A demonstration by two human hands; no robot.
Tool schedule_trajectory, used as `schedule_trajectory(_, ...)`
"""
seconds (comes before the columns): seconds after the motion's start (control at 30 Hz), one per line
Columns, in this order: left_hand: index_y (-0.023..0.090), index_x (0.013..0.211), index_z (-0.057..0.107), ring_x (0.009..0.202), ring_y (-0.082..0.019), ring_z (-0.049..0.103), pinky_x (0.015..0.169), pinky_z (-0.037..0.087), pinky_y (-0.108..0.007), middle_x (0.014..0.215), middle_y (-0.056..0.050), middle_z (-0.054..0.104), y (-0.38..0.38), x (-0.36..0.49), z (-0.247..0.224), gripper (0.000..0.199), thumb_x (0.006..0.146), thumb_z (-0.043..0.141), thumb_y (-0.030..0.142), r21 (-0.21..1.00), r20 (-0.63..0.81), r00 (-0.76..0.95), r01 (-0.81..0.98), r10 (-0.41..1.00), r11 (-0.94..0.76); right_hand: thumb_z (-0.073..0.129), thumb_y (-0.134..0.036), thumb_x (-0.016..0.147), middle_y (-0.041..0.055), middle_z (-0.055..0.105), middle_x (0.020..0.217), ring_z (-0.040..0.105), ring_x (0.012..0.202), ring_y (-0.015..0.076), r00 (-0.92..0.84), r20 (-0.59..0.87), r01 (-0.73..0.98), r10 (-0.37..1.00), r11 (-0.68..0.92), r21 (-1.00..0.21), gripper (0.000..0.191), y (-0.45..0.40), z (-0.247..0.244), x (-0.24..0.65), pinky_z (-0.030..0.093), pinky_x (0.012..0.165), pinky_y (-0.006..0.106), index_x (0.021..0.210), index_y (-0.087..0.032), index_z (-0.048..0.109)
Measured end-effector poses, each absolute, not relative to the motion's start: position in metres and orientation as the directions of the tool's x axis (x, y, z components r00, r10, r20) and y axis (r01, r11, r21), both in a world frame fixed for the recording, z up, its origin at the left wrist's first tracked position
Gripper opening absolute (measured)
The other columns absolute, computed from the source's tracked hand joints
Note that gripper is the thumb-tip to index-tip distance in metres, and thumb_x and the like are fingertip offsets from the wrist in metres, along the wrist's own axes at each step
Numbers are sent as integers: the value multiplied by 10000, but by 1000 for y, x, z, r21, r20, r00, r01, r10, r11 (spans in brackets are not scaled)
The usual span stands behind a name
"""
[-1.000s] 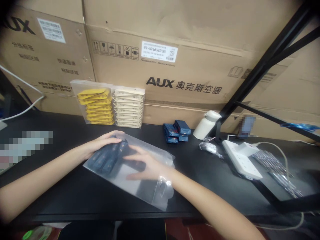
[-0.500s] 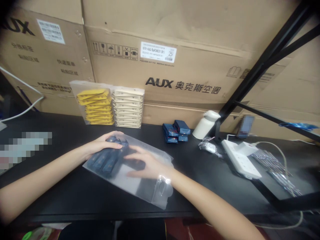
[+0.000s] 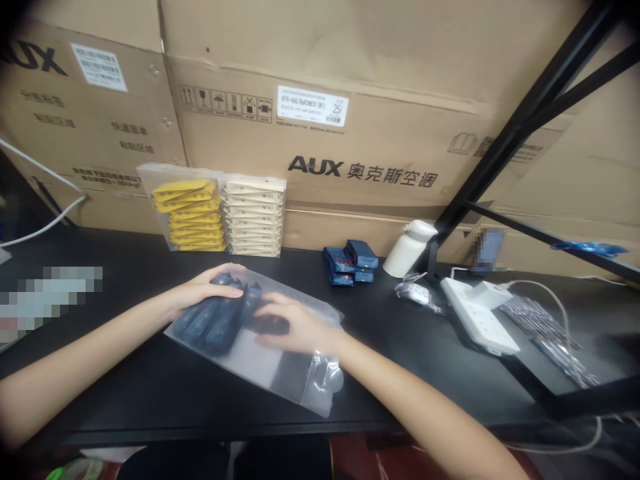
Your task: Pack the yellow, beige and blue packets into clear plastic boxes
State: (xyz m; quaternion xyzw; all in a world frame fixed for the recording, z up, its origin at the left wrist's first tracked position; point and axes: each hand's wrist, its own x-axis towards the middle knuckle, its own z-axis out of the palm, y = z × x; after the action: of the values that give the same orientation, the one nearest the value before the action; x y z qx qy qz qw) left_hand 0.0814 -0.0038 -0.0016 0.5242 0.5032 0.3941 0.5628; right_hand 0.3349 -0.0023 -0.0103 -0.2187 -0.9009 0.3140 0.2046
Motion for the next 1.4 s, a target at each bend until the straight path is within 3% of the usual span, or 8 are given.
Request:
schedule_trajectory(0.37,235,1117,619,1022,-263,644,903,509,-387,1031,-13,682,-2,81,-3,561,610,842,330,990,-136,212,65,968,124,688,-269,835,71,547,1349,545,1221,200,-828,304,203,472,756,-622,316,0,-11,334,422,1054,386,1143,-228,635)
schedule_trajectory(0.63,254,1128,617,1013,-259,646,892,515,-378,1010,2,673,-4,81,-1,575,607,844,343,987,-153,201,87,968,138,653,-238,850,70,643,1149,612,1067,187,-834,326,174,444,774,-608,226,2,-11,331,473,972,356,1072,-194,652)
schedule_trajectory(0.93,253,1110,634,1076,-274,627,926,503,-374,1071,-5,667,-4,82,1,559,604,836,377,985,-131,197,137,972,105,635,-232,861,84,658,1139,605,1071,203,-842,316,229,438,820,-525,216,4,-12,333,445,986,366,1068,-176,660)
schedule_trajectory(1.4,246,1101,636,1075,-283,631,911,506,-379,1080,-17,681,-9,83,7,524,637,806,421,981,-119,230,180,966,79,586,-188,885,71,663,1113,605,1030,193,-860,311,191,404,821,-538,242,2,-4,331,454,947,346,1119,-186,652)
